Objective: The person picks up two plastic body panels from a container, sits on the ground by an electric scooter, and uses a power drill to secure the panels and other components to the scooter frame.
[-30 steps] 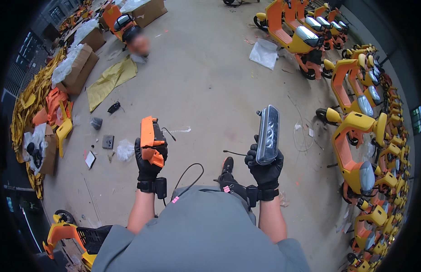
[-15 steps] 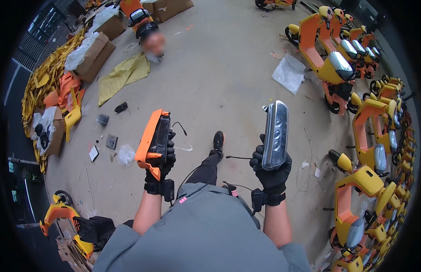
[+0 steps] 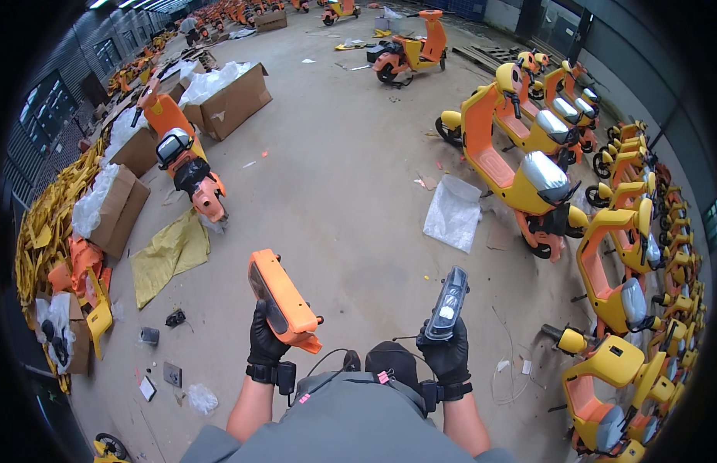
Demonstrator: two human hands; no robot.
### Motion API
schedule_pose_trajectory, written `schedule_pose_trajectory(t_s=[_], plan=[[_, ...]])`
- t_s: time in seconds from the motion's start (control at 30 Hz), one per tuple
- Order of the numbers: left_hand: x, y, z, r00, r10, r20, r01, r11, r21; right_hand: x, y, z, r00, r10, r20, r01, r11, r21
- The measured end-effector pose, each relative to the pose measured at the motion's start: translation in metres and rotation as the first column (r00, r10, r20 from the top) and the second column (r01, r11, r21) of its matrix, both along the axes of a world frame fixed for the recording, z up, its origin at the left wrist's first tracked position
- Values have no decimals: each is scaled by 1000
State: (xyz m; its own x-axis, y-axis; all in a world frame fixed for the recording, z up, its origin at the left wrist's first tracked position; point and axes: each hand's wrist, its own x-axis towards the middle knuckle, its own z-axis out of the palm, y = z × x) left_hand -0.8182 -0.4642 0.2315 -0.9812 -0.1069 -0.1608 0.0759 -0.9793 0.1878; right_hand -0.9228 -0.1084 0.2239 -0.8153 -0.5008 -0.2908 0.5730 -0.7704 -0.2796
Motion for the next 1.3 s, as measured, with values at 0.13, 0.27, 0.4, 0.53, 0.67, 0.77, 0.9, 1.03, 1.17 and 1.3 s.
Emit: schedule_pose_trajectory(t_s=[0.13,0.27,0.4,0.53,0.67,0.77,0.9,1.03,1.17,1.3], plan=[[-75,-29,-18,997,40,62,-38,999,-37,-75,-15,-11,991,-93,96,87,994,63],[-163,-51,-30,981,156,114,-130,970,-207,-191,-21,-42,987,-145,62,145,989,7],[-247,-62,-10,938,301,171,-251,932,-262,-323,-41,-52,987,-129,91,134,990,-51],[-316,-82,-2,914,384,128,-337,897,-285,-436,-85,-20,1000,24,15,-25,997,72],[-386,-104,-16,935,327,141,-266,905,-331,-526,-128,-8,997,77,8,-77,984,160],[-444,-125,-42,905,362,225,-298,915,-271,-583,-149,-21,993,120,21,-121,988,101],[-544,-170,-82,927,292,234,-275,956,-104,-656,-175,-37,983,180,-41,-180,984,3],[-675,-201,-80,955,185,231,-146,973,-177,-730,-188,-38,998,64,1,-63,996,-69],[-798,-225,-51,977,56,207,13,947,-320,-795,-204,-3,965,-181,189,157,979,132],[-887,-235,-22,979,-53,197,123,924,-363,-854,-205,-11,986,-164,-19,164,986,-31]])
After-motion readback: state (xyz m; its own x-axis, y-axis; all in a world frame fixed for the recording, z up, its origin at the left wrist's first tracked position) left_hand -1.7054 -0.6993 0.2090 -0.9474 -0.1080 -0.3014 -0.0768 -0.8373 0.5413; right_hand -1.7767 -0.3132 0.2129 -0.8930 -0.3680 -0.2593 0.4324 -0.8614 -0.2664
